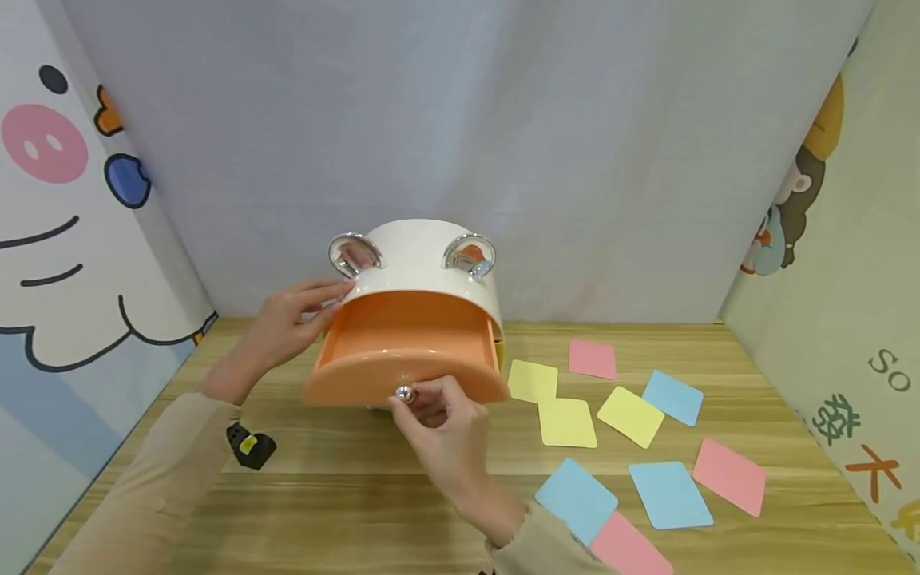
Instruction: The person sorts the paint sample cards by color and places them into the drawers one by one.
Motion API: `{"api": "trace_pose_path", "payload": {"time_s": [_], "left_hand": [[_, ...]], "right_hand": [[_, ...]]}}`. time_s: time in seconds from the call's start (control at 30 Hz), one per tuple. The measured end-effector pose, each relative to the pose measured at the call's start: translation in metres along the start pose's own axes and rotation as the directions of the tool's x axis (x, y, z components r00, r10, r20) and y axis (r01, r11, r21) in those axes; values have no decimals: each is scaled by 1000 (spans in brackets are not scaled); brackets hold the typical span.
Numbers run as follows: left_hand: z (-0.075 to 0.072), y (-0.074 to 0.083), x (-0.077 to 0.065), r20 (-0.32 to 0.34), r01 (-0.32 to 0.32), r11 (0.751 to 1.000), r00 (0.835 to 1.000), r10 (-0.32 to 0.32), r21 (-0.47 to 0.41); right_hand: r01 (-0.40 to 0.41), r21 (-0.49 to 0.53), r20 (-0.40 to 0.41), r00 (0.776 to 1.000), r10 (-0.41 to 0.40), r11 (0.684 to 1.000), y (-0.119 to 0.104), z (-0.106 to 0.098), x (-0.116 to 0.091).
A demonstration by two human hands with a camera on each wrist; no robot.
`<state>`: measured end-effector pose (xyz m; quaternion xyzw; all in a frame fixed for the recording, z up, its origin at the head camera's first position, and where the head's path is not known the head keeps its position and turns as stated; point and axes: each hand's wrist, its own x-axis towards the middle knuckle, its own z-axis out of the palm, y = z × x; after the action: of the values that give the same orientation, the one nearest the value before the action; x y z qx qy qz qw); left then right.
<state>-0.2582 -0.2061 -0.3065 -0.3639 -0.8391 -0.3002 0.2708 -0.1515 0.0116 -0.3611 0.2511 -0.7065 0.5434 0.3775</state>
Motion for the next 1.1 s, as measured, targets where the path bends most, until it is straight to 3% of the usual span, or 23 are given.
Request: {"api": "trace_pose_path", "payload": {"time_s": [0.47,0.77,0.93,1.1], "left_hand": [[-2,2,0,24,21,1000,999,-21,-6],[-2,2,0,9,17,1000,1000,-17,-5],[-2,2,0,12,19,1000,1000,-19,1],[-2,3,0,17,23,1000,1000,-23,-2]], "right_hand": [[76,-81,1,997,-76,994,7,3,0],[75,-80,11,997,-74,994,6,0,1],[73,-44,32,997,-72,996,0,-11,4],[108,8,86,990,-108,994,-4,-36,12]]}}
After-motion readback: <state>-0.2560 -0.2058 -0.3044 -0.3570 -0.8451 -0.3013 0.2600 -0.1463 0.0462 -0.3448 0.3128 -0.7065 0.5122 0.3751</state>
